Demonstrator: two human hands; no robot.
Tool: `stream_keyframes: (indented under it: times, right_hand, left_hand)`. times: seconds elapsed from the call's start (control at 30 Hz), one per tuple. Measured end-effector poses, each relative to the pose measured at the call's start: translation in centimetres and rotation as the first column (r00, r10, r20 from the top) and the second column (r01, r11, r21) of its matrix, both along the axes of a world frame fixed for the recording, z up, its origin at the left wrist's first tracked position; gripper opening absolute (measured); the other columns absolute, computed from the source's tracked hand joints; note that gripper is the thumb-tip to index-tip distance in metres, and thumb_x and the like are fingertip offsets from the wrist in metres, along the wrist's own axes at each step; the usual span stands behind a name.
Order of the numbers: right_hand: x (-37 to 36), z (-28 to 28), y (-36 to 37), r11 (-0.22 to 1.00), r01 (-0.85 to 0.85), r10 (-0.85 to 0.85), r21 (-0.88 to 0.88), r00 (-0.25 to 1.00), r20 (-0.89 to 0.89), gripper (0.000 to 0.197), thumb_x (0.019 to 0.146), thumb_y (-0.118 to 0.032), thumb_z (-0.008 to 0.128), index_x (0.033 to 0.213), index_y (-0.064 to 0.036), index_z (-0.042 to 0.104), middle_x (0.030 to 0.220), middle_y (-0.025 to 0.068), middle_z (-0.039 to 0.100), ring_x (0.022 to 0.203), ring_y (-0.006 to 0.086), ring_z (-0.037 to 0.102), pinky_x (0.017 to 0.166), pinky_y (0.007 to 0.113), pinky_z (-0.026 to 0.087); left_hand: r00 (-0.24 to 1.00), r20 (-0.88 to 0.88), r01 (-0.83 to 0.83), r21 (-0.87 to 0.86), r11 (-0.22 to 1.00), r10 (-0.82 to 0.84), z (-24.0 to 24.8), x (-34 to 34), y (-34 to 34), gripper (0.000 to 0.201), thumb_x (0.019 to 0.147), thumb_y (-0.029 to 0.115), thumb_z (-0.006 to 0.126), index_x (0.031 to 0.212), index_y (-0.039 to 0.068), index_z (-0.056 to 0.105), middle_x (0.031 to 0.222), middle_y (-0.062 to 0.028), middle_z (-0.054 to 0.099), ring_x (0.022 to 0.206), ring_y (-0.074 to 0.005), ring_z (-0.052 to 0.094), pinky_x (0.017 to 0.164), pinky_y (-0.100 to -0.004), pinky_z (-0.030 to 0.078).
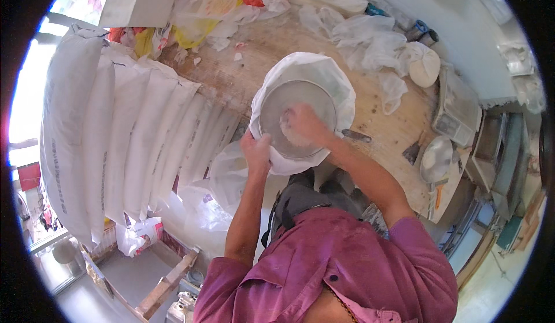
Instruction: The person sifts flour from a large sack into a metal bowl using a sieve, then scoops the sifted flour with a ladle and pours it into a machine hopper. They repeat the scooping and pouring process multiple times.
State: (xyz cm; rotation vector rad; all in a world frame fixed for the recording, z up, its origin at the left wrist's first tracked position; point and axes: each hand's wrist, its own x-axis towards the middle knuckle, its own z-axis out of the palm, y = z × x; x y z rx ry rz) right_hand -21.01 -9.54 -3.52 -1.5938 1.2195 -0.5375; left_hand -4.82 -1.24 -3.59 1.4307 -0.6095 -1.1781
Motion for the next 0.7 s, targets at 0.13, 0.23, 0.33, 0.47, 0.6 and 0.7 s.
stream_keyframes:
  times: [0.13,0.23,0.33,0.47,0.6,0.7]
  right_hand:
    - [-2.5,1.7,-1.8,0.987,0.082,-0.080,-0.136,0.997,0.018,0.020,0.083,-0.011,0.053,0.093,0.0032,0.064,0.085,0.0249,0.063,0.079,0.0387,0.062,0.073,0.045,0.048]
    - [-3.7,2.8,0.6,0.959,-0.132,0.114,-0.249,0.990,-0.085,0.021,0.081,-0.012,0.053,0.091,0.0034,0.064,0.088,0.0272,0.063,0.084,0.0442,0.062,0.076,0.049,0.048]
    - [-3.2,2.2,2.6,0.920,-0.372,0.342,-0.119,0.915,-0.216,0.023,0.080,-0.011,0.053,0.096,0.0026,0.063,0.088,0.0267,0.063,0.085,0.0430,0.062,0.078,0.050,0.048]
    - [-2.2,-0.4,0.0,0.945,-0.275,0.237,-0.179,0.949,-0.209,0.021,0.084,-0.012,0.053,0.097,0.0010,0.063,0.094,0.0259,0.063,0.088,0.0436,0.061,0.078,0.048,0.047]
    - [-2.7,2.1,-1.8,0.952,-0.186,0.137,-0.242,0.969,-0.204,0.022,0.085,-0.014,0.053,0.096,0.0015,0.063,0.093,0.0262,0.062,0.089,0.0439,0.060,0.078,0.048,0.047]
    - [-3.7,4.2,-0.4,0.910,-0.411,0.370,-0.049,0.860,-0.351,0.021,0.084,-0.013,0.053,0.096,0.0026,0.062,0.092,0.0266,0.061,0.089,0.0439,0.060,0.077,0.049,0.047]
  left_hand:
    - [0.999,0.047,-0.010,0.037,0.999,0.009,0.1,0.1,-0.1,0.043,0.071,-0.005,0.054,0.112,-0.005,0.061,0.098,-0.0067,0.066,0.082,-0.0143,0.062,0.076,-0.0286,0.050]
    - [0.999,-0.010,-0.040,0.008,0.999,0.040,0.4,0.1,-0.3,0.043,0.070,-0.005,0.053,0.112,-0.006,0.061,0.099,-0.0073,0.066,0.082,-0.0142,0.061,0.076,-0.0283,0.050]
    - [0.998,-0.046,-0.034,0.031,0.999,0.035,1.2,-0.2,-0.6,0.043,0.070,-0.004,0.053,0.112,-0.007,0.061,0.099,-0.0078,0.066,0.082,-0.0144,0.061,0.076,-0.0285,0.050]
    - [1.000,-0.003,0.031,0.019,0.999,-0.031,0.4,0.1,-0.7,0.042,0.071,-0.005,0.051,0.112,-0.005,0.060,0.098,-0.0093,0.065,0.082,-0.0192,0.063,0.078,-0.0328,0.051]
    - [1.000,-0.005,-0.008,0.051,0.999,0.009,-0.6,0.9,-0.7,0.041,0.073,-0.006,0.051,0.113,-0.004,0.060,0.098,-0.0093,0.066,0.081,-0.0200,0.063,0.077,-0.0343,0.052]
    - [0.996,-0.076,-0.038,0.050,0.998,0.041,-0.3,0.6,-0.6,0.041,0.074,-0.006,0.051,0.113,-0.004,0.060,0.098,-0.0094,0.066,0.081,-0.0203,0.064,0.077,-0.0352,0.052]
